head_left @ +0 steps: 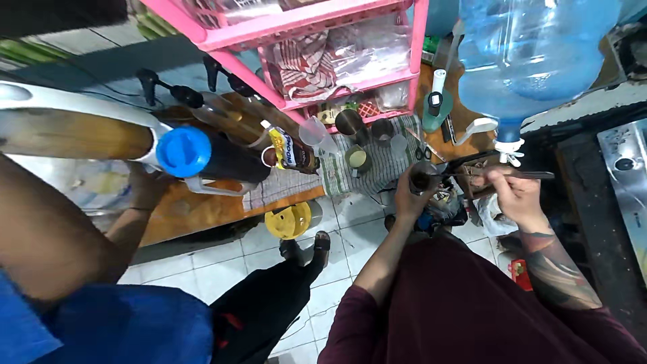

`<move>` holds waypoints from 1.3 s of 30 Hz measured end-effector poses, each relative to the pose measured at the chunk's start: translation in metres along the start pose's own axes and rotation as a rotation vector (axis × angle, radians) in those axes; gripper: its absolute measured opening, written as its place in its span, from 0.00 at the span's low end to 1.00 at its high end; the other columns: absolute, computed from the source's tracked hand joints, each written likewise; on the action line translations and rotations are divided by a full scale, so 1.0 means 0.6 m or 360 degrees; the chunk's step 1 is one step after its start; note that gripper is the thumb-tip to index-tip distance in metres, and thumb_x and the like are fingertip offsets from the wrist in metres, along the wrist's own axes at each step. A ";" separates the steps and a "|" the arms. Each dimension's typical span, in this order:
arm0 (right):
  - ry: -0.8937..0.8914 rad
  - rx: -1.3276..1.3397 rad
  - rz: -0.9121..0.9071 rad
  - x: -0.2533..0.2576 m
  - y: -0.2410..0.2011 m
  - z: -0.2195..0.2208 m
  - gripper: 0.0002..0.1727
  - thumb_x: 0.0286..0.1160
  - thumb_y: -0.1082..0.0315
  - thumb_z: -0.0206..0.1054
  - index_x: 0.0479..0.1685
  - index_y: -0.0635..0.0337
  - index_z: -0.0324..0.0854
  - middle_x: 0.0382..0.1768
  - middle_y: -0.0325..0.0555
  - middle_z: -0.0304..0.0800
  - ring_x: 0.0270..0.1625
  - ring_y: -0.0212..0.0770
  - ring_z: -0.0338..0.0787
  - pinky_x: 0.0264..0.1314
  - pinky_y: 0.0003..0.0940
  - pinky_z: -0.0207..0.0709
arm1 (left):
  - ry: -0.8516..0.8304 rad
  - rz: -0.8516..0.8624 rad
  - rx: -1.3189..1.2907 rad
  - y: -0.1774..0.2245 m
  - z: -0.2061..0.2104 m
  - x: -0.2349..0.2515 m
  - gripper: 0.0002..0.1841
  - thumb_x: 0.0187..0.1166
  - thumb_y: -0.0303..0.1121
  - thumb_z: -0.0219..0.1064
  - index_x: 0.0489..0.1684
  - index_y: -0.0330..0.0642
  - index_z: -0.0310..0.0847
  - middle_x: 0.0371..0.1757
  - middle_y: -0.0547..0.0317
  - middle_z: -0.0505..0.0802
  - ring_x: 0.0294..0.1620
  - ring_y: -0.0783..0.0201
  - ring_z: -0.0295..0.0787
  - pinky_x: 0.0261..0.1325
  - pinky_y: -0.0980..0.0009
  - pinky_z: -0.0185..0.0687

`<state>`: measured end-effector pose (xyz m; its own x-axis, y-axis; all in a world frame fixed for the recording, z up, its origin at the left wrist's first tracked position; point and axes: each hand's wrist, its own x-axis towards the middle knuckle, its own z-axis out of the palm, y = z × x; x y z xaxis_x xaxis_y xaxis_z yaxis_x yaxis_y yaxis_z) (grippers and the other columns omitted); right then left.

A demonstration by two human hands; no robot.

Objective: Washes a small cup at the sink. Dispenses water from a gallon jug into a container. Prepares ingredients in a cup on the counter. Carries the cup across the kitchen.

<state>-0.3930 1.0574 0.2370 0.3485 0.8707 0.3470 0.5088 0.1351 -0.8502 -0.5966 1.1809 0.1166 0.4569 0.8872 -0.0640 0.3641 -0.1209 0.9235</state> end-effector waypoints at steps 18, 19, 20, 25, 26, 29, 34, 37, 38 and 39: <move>0.0960 -0.0326 -0.0125 0.023 -0.050 0.012 0.14 0.92 0.65 0.56 0.47 0.57 0.88 0.38 0.40 0.98 0.39 0.43 0.99 0.47 0.50 0.95 | -0.0096 -0.0137 0.0098 -0.023 -0.058 0.048 0.51 0.52 0.49 0.90 0.82 0.48 0.68 0.68 0.52 0.88 0.66 0.60 0.88 0.69 0.54 0.87; 0.0924 -0.0410 -0.0095 0.045 -0.052 0.016 0.13 0.92 0.66 0.56 0.49 0.60 0.87 0.40 0.41 0.98 0.41 0.43 0.99 0.49 0.49 0.95 | -0.0138 -0.0138 0.0074 -0.032 -0.063 0.042 0.50 0.53 0.48 0.90 0.82 0.48 0.67 0.69 0.52 0.87 0.68 0.61 0.87 0.71 0.56 0.85; 0.0859 -0.0506 -0.0044 0.066 -0.050 0.024 0.14 0.92 0.67 0.56 0.50 0.64 0.87 0.41 0.44 0.97 0.43 0.42 0.98 0.51 0.48 0.95 | -0.0179 -0.0153 0.0050 -0.040 -0.069 0.035 0.50 0.54 0.47 0.90 0.83 0.47 0.66 0.70 0.52 0.87 0.70 0.61 0.85 0.73 0.57 0.84; 0.0614 -0.0887 -0.0158 0.166 0.025 0.093 0.16 0.90 0.66 0.59 0.45 0.68 0.90 0.41 0.54 0.97 0.45 0.43 0.97 0.52 0.43 0.92 | -0.0248 -0.0201 0.0020 -0.091 -0.102 -0.012 0.54 0.52 0.48 0.90 0.84 0.41 0.63 0.71 0.50 0.87 0.72 0.63 0.84 0.77 0.60 0.81; 0.0582 -0.0931 -0.0169 0.181 0.041 0.108 0.16 0.90 0.66 0.59 0.45 0.67 0.91 0.41 0.54 0.97 0.44 0.43 0.97 0.51 0.43 0.92 | -0.0239 -0.0172 0.0007 -0.104 -0.109 -0.023 0.54 0.52 0.49 0.90 0.83 0.40 0.63 0.71 0.50 0.87 0.71 0.63 0.84 0.77 0.61 0.81; 0.0458 -0.1083 -0.0038 0.213 0.074 0.145 0.20 0.92 0.60 0.57 0.48 0.64 0.91 0.40 0.55 0.96 0.41 0.48 0.96 0.47 0.48 0.88 | -0.0196 -0.0144 -0.0030 -0.129 -0.136 -0.051 0.52 0.52 0.47 0.89 0.82 0.39 0.65 0.70 0.49 0.87 0.69 0.63 0.86 0.74 0.60 0.84; 0.0357 -0.0947 0.0260 0.240 0.119 0.176 0.25 0.93 0.53 0.53 0.53 0.63 0.90 0.42 0.56 0.95 0.44 0.49 0.95 0.56 0.50 0.86 | -0.0075 -0.0157 -0.0203 -0.160 -0.183 -0.090 0.50 0.52 0.40 0.90 0.81 0.38 0.67 0.70 0.50 0.87 0.71 0.63 0.85 0.76 0.61 0.82; 0.0383 -0.0597 0.0421 0.234 0.124 0.181 0.23 0.91 0.53 0.57 0.63 0.64 0.84 0.49 0.51 0.95 0.47 0.39 0.95 0.57 0.40 0.90 | 0.0052 -0.0133 -0.0291 -0.174 -0.204 -0.115 0.50 0.52 0.37 0.91 0.80 0.36 0.67 0.71 0.50 0.87 0.71 0.61 0.85 0.77 0.60 0.83; 0.0406 -0.0464 0.0461 0.231 0.124 0.182 0.23 0.89 0.53 0.59 0.67 0.64 0.81 0.49 0.49 0.94 0.46 0.37 0.95 0.54 0.38 0.92 | 0.0107 -0.0137 -0.0291 -0.176 -0.210 -0.123 0.50 0.52 0.37 0.91 0.80 0.35 0.66 0.71 0.50 0.87 0.72 0.61 0.84 0.77 0.59 0.83; 0.0421 -0.0365 0.0506 0.226 0.123 0.183 0.24 0.88 0.53 0.62 0.70 0.63 0.78 0.50 0.49 0.93 0.45 0.37 0.95 0.52 0.38 0.92 | 0.0157 -0.0150 -0.0292 -0.178 -0.216 -0.131 0.50 0.52 0.36 0.90 0.80 0.34 0.66 0.71 0.50 0.87 0.72 0.60 0.84 0.77 0.59 0.82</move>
<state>-0.3945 1.2371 0.1779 0.6887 0.6976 0.1976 0.4946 -0.2527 -0.8316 -0.7766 1.1815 0.0721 0.3430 0.9311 -0.1244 0.2438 0.0396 0.9690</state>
